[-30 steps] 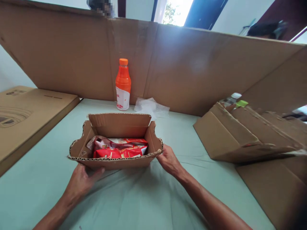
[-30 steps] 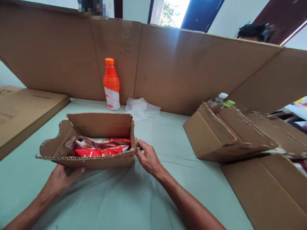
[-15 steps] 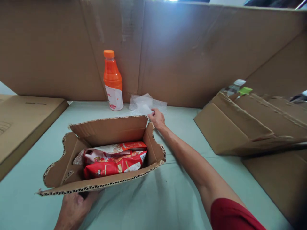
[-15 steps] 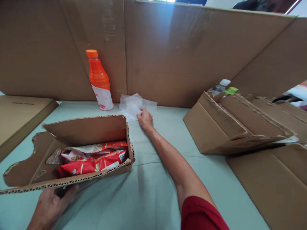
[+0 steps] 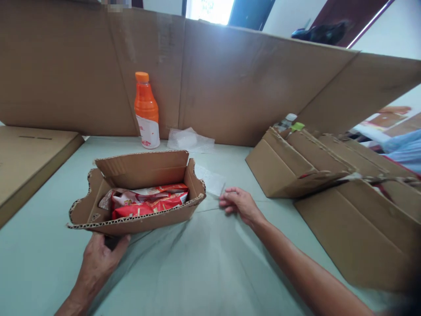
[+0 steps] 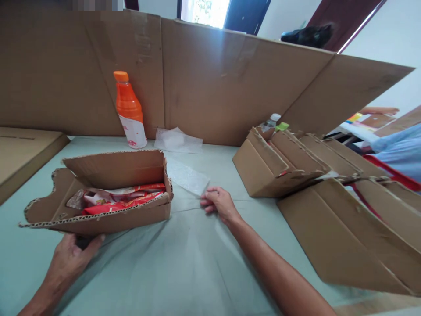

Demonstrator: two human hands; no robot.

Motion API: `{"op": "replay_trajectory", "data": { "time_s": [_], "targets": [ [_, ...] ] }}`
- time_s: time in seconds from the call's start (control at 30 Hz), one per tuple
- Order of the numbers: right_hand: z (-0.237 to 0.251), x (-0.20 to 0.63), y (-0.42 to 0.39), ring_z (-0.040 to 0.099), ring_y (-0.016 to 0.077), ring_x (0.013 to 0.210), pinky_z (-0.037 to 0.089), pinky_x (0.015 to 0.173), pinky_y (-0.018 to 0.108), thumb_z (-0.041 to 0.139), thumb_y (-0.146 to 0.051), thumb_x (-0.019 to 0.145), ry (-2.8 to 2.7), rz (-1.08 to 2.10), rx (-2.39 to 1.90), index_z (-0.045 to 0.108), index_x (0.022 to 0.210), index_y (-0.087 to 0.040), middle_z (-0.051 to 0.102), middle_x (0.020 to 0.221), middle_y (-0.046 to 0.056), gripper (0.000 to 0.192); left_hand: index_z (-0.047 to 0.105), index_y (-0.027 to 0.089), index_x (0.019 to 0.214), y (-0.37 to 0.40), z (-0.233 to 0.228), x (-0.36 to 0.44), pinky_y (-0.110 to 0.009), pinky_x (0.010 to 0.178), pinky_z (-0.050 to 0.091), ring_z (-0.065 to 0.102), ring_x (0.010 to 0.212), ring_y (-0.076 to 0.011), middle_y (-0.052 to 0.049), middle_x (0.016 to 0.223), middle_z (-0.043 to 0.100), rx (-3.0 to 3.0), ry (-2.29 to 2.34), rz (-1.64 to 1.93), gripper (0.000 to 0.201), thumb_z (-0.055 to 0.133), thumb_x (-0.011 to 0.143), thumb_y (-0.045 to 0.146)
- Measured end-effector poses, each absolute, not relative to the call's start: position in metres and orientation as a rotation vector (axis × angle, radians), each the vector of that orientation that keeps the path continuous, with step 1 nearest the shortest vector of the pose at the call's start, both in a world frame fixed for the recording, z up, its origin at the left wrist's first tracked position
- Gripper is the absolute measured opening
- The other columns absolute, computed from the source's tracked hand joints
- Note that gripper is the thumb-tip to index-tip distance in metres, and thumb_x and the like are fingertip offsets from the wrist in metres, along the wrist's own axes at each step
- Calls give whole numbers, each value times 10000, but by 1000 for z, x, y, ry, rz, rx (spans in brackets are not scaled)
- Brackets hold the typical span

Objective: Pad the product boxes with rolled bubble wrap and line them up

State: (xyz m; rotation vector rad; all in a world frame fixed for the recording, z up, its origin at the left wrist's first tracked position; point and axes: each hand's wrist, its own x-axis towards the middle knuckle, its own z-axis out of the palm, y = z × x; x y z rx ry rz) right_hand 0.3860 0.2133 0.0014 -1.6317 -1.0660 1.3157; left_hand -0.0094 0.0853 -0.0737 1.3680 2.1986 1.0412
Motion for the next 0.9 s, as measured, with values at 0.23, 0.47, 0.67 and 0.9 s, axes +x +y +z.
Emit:
{"op": "replay_trajectory", "data": {
  "time_s": [0.23,0.47,0.67,0.9],
  "targets": [
    [-2,403,165,713,210,748,565,619,317,647,-411,810,-1578,1196,-1590,661,888,-201,751,859,68,224,588,187,1002,83,-66,-2,-486,854,547,672,966,-355,-130,979,703,1350,2239,1048,586,610,685,679],
    [-3,405,255,581,280,1257,431,1085,432,593,-174,824,-2114,370,-1737,650,1297,-175,687,1316,133,476,587,198,942,86,-64,-4,-456,794,560,686,903,-340,-111,892,718,1331,2206,1055,573,638,640,682],
    [-10,380,284,634,270,1072,434,978,383,606,-258,864,-2063,380,-1805,668,1247,-144,751,1050,117,405,590,187,1023,84,-56,0,-435,831,568,694,969,-339,-132,991,731,1316,2195,1046,577,648,664,636],
    [-4,391,236,607,140,643,439,645,240,579,-242,835,-2067,581,-1747,692,1117,-211,695,717,-37,305,598,188,1107,82,-59,3,-477,950,536,664,1082,-361,-141,1101,713,1346,2218,1087,607,609,709,647]
  ]
}}
